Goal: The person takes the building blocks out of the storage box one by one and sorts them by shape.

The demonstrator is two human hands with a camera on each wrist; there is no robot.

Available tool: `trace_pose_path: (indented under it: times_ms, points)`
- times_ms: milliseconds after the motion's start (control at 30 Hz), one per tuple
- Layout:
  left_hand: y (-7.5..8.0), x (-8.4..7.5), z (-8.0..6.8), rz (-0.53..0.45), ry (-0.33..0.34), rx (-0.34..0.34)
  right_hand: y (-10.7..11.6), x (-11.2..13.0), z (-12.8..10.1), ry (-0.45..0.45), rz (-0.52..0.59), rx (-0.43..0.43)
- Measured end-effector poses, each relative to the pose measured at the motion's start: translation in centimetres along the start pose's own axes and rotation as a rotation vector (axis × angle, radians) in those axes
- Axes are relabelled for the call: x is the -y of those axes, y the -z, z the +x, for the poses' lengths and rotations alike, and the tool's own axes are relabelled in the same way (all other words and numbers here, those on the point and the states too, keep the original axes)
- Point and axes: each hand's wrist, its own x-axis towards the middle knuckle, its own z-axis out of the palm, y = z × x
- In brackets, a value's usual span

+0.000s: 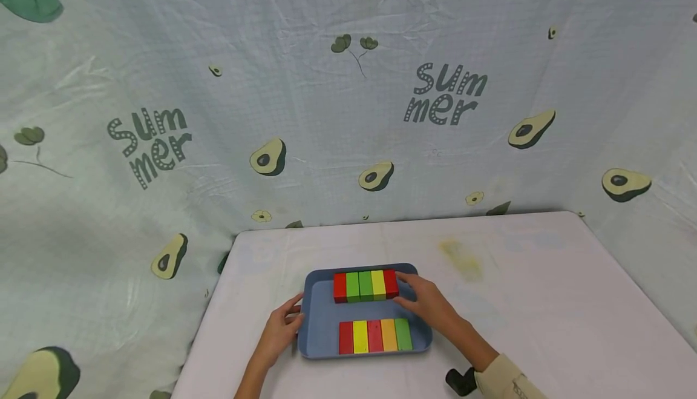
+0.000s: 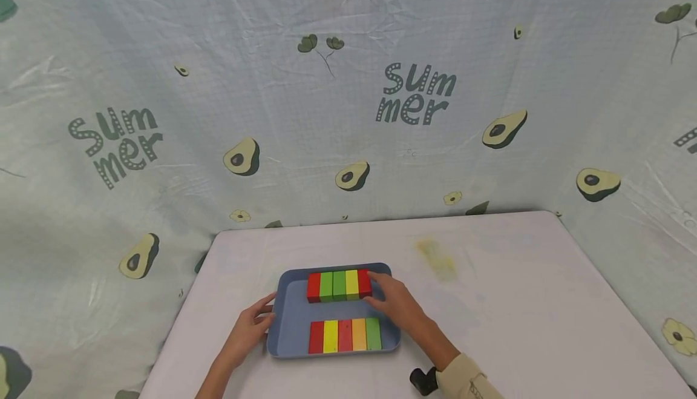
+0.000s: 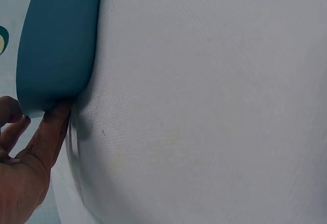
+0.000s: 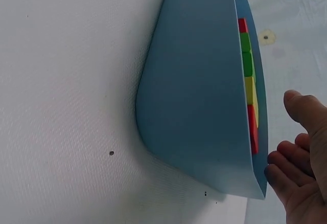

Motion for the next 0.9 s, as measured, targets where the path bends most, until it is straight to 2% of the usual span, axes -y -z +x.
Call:
trace_pose_path:
  times_ms: [200,367,667,900]
  points:
    - [-0.3,-0.5,-0.1,-0.003,-0.018,0.005,0.2,-0.2,0.3,0.006,-0.011,-0.020]
    - [-0.5,-0.6,0.1,-0.006,0.000,-0.020,0.0,-0.6,0.7,-0.027,0.014,0.021]
    - [-0.4,-0.4,0.5,-0.016,-0.003,-0.018,-0.3,-0.6,1.3,-0.030,-0.022,0.026]
    - [-0.3,-0.1,0.2,-0.030,0.004,-0.003,-0.6,-0.8,1.6,-0.043,-0.028,0.049]
